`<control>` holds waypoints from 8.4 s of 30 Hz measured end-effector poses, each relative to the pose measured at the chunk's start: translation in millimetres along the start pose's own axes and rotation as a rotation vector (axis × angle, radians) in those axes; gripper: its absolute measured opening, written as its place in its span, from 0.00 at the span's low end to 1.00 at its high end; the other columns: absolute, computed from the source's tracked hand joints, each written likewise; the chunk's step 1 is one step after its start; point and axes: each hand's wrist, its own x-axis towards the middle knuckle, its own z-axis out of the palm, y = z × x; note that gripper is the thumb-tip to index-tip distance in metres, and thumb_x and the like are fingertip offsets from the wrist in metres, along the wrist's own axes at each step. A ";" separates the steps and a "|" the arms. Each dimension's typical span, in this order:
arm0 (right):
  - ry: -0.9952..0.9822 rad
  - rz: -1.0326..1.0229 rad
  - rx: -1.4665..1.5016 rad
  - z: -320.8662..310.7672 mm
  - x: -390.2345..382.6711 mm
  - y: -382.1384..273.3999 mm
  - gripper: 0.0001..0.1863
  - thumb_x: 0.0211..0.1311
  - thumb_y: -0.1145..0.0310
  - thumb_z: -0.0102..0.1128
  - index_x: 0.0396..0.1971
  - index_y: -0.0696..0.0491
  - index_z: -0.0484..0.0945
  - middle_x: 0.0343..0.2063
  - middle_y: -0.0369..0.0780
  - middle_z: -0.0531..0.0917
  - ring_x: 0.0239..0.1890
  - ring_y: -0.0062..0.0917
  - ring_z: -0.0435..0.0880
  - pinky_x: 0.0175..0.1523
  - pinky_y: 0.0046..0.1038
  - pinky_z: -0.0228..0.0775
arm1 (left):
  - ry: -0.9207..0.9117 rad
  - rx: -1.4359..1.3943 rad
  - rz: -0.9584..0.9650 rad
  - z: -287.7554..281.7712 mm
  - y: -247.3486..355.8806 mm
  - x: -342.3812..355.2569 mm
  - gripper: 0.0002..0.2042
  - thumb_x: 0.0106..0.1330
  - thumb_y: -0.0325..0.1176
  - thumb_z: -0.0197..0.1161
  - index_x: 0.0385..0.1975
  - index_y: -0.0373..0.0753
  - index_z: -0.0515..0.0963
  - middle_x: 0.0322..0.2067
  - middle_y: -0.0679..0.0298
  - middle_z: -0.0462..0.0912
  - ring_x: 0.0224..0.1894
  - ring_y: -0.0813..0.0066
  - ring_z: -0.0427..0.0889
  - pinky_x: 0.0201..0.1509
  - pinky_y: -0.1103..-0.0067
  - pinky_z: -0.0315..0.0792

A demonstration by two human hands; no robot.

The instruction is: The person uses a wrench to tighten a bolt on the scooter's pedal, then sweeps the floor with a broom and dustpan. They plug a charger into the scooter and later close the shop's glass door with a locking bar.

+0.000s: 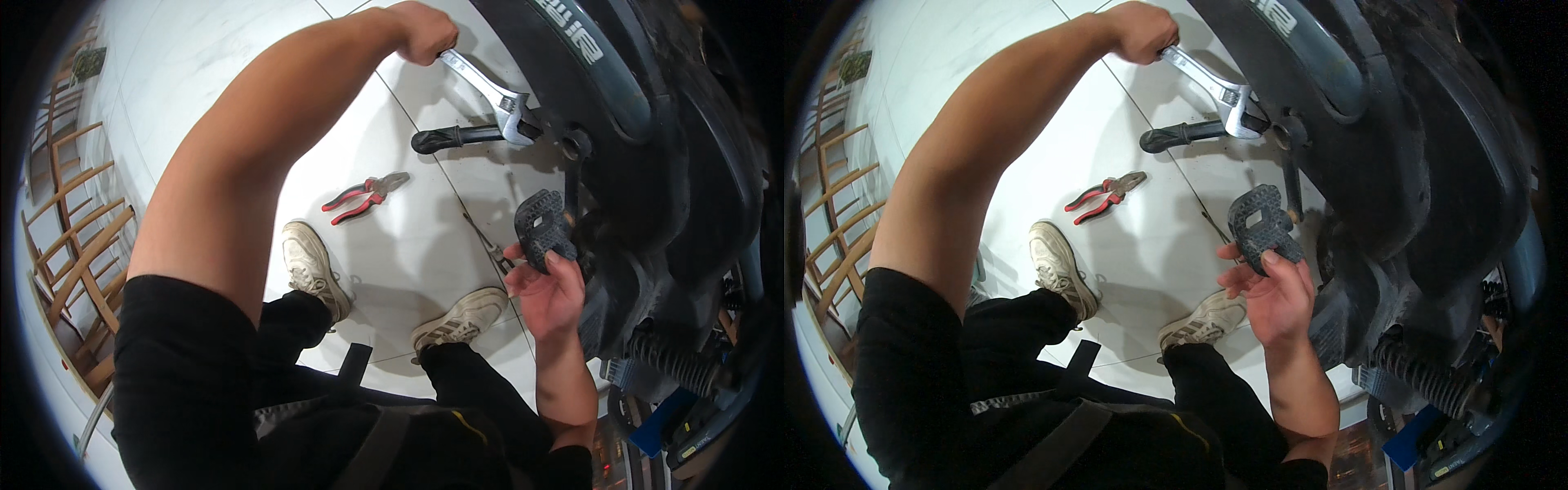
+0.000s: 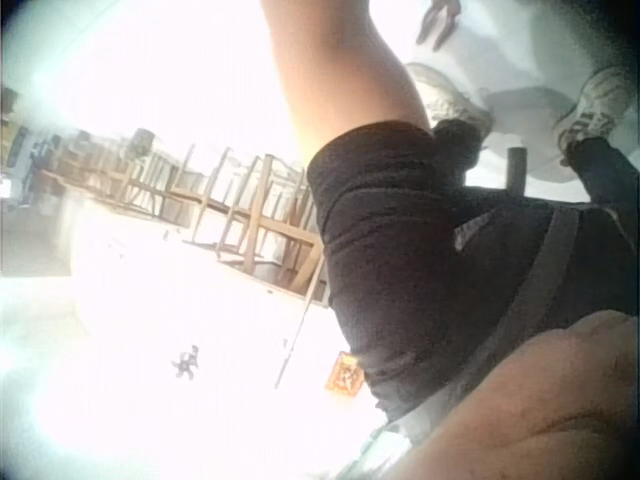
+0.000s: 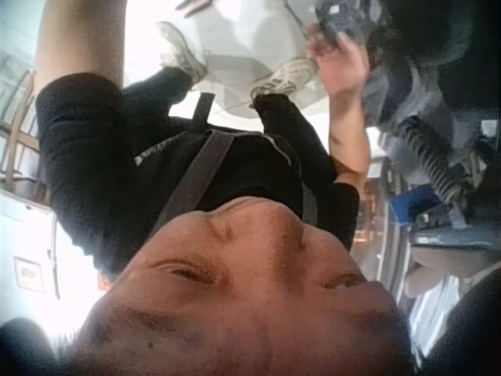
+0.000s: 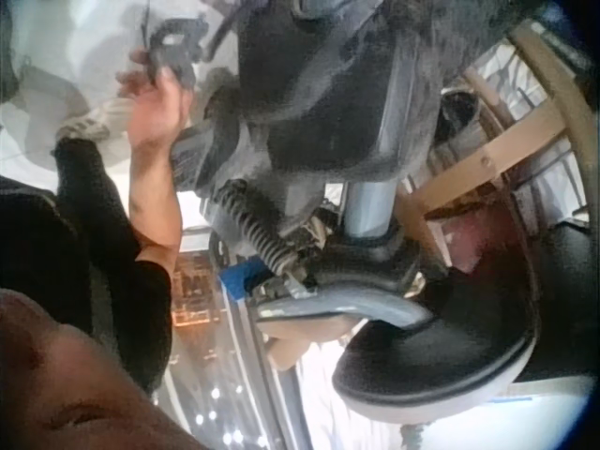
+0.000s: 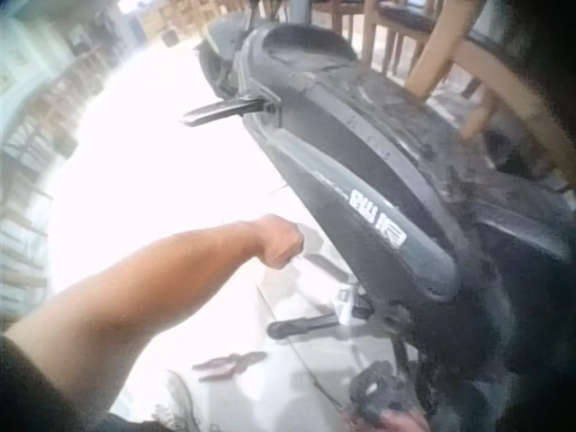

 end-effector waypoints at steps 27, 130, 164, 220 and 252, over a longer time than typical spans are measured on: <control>-0.053 0.012 -0.003 -1.6 8.8 2.8 0.19 0.68 0.66 0.45 0.50 0.64 0.74 0.40 0.53 0.83 0.33 0.34 0.86 0.33 0.28 0.77 | 0.020 -1.425 -0.529 86.3 158.9 -147.0 0.28 0.61 0.60 0.64 0.36 0.35 0.82 0.17 0.60 0.77 0.23 0.72 0.79 0.29 0.73 0.73; 0.018 -0.003 -0.013 -11.1 6.4 9.0 0.24 0.67 0.62 0.46 0.54 0.66 0.72 0.42 0.49 0.84 0.29 0.29 0.85 0.33 0.26 0.74 | 0.706 -2.859 -0.068 100.1 365.3 -42.9 0.13 0.64 0.18 0.49 0.48 0.31 0.70 0.45 0.56 0.80 0.23 0.83 0.75 0.17 0.90 0.65; -0.073 -0.032 0.042 -9.2 0.3 1.4 0.22 0.67 0.65 0.46 0.52 0.67 0.71 0.41 0.58 0.82 0.29 0.35 0.87 0.30 0.28 0.77 | 0.160 -1.552 -0.436 127.4 207.9 -91.2 0.32 0.70 0.63 0.48 0.22 0.35 0.74 0.14 0.66 0.71 0.18 0.78 0.70 0.24 0.76 0.67; -0.076 -0.011 0.044 -12.4 5.4 7.9 0.23 0.67 0.63 0.45 0.52 0.66 0.73 0.41 0.48 0.85 0.29 0.30 0.86 0.35 0.28 0.76 | 0.779 -2.953 -0.135 78.2 361.4 -39.8 0.13 0.65 0.18 0.46 0.47 0.32 0.73 0.29 0.66 0.78 0.17 0.91 0.69 0.15 0.91 0.60; -0.064 -0.047 0.076 -8.0 -1.4 4.9 0.22 0.65 0.63 0.47 0.51 0.65 0.73 0.40 0.55 0.82 0.27 0.35 0.86 0.29 0.30 0.75 | 0.097 -1.680 -0.421 132.3 218.9 -91.3 0.31 0.71 0.62 0.45 0.20 0.37 0.70 0.14 0.66 0.72 0.15 0.76 0.70 0.20 0.76 0.66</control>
